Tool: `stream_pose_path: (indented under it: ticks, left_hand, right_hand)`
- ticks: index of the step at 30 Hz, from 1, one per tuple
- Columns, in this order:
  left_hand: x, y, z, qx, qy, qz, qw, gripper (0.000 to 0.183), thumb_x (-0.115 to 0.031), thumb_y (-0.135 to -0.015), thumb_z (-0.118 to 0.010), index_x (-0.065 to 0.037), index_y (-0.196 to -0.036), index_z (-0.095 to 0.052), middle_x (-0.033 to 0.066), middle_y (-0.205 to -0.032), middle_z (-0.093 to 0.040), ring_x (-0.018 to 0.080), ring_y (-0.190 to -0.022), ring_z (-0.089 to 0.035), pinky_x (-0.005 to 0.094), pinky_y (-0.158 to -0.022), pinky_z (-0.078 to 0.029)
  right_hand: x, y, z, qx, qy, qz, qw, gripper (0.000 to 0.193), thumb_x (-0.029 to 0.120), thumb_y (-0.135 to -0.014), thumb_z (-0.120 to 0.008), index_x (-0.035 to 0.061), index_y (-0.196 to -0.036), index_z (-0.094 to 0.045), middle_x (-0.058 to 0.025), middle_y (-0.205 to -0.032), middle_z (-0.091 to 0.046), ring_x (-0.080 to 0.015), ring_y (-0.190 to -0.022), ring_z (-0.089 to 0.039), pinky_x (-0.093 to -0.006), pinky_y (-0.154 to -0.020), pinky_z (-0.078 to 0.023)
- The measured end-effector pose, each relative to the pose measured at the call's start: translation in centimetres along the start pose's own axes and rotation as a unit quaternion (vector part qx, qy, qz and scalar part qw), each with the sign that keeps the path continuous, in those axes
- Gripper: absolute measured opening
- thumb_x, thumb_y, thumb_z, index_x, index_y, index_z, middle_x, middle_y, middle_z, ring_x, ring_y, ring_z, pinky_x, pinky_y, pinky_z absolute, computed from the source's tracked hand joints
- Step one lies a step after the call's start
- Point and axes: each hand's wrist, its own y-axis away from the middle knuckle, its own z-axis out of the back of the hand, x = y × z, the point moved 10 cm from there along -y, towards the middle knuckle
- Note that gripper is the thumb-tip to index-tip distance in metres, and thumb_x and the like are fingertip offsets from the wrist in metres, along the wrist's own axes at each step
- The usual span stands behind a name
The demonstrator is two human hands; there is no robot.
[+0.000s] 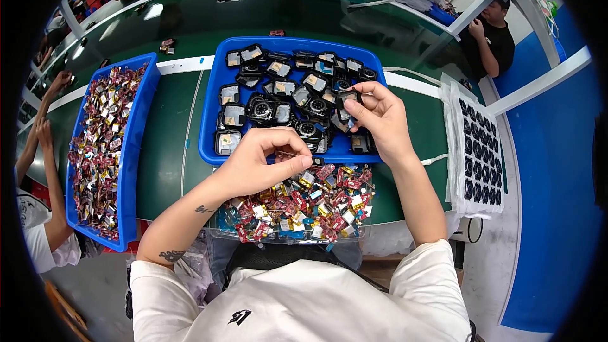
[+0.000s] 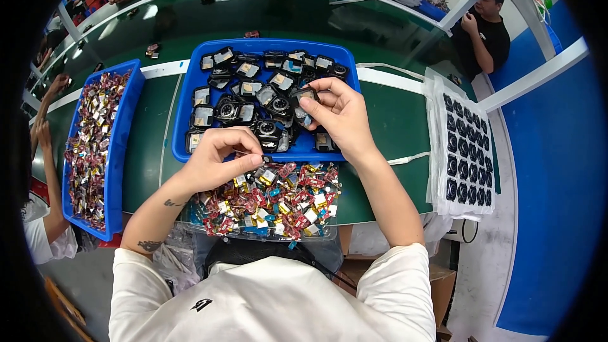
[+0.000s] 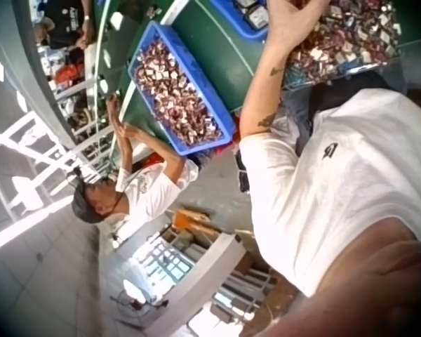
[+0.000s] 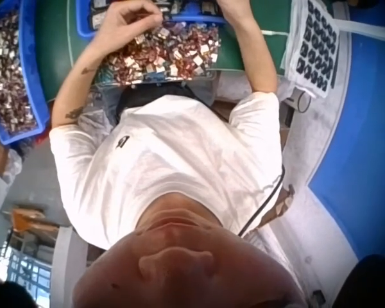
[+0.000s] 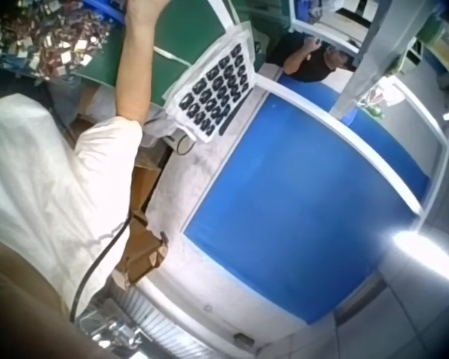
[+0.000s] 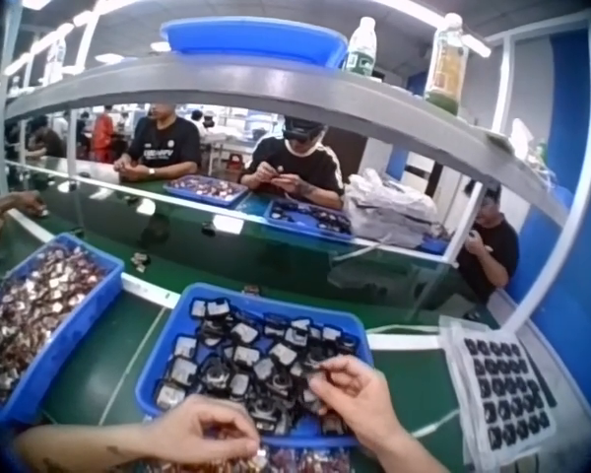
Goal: Manually assemble or inspect small electronic components at a conveyor belt by picking them from bins and joining parts.
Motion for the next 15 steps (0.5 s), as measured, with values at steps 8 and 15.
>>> stream_pose_path:
  ticks: [8, 15]
  left_hand:
    - [0.3, 0.2, 0.7, -0.044, 0.063, 0.017, 0.997, 0.008, -0.007, -0.084, -0.065, 0.002, -0.085, -0.063, 0.0031, -0.084, -0.060, 0.0072, -0.075, -0.056, 0.0214, -0.066, -0.047]
    - [0.1, 0.2, 1.4, -0.087, 0.085, -0.004, 0.993, 0.009, -0.006, -0.085, -0.064, 0.003, -0.087, -0.063, 0.0059, -0.090, -0.059, 0.0084, -0.078, -0.057, 0.0222, -0.069, -0.048]
  right_hand:
    - [0.0, 1.1, -2.5, 0.056, -0.074, -0.014, 0.996, 0.028, 0.006, -0.086, -0.063, -0.0020, -0.112, -0.057, -0.0073, -0.099, -0.059, -0.0139, -0.081, -0.062, -0.0241, -0.069, -0.052]
    - [1.0, 1.5, -2.2, 0.023, 0.086, 0.110, 0.990, 0.018, 0.002, -0.083, -0.064, -0.0006, -0.100, -0.058, -0.0028, -0.097, -0.059, -0.0088, -0.084, -0.058, -0.0228, -0.077, -0.046]
